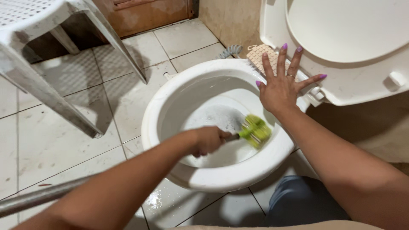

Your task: The person scrubs the inside of a toilet bowl with a long-handled brush, then uses a handheld brush to scrub the rim and underside of the seat. The person is kneeling on the floor during the task.

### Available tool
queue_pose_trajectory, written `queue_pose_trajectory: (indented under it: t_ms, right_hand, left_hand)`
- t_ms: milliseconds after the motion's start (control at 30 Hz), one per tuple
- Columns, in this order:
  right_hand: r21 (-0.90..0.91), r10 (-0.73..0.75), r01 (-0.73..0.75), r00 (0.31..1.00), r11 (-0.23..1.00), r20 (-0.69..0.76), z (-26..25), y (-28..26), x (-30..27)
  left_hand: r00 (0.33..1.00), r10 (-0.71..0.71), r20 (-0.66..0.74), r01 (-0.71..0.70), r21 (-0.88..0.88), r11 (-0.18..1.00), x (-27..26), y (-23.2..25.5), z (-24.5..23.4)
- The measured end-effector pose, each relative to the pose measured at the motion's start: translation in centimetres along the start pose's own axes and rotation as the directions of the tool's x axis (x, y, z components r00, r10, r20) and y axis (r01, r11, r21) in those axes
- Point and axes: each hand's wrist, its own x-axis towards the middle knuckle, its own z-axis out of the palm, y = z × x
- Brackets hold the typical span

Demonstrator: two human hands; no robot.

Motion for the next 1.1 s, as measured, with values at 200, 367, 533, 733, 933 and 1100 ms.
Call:
queue_pose_trajectory:
  t_ms: [200,367,533,733,933,1100]
  right_hand:
    - [-0.014,0.0,0.0,1.0,1.0,0.009,-0.2,-0.1,-0.1]
    - [0.001,-0.019,0.019,1.0,1.0,0.012,-0.4,0.1,-0.2]
    - [-0.002,-0.011,0.011,1.0,1.0,0.026,-0.7,-0.1,-0.1]
    - [0.002,-0.012,0.012,1.0,1.0,0.02,-0.9,-0.2,-0.1]
    - [-0.021,0.016,-0.016,0.999,1.0,0.038,-1.2,-0.5,0.0]
    - [-0.025,0.017,-0.016,0.999,1.0,0.047,-1.3,-0.6,-0.1]
  left_hand:
    - [0.987,-0.019,-0.161,0.038,0.119,0.992,1.7,-1.0,-4.4]
    - [0.955,-0.113,-0.274,0.123,0.019,0.992,1.1,-1.8,-6.3]
    - [0.97,-0.064,-0.234,0.069,0.014,0.997,1.1,-0.4,-3.3]
    - [0.997,0.062,-0.04,-0.059,0.091,0.994,-1.4,0.2,1.6]
    - [0.998,0.031,-0.051,-0.028,0.045,0.999,-0.8,0.6,0.0]
    - [0.975,-0.058,-0.216,0.068,0.039,0.997,1.1,-1.1,-3.8]
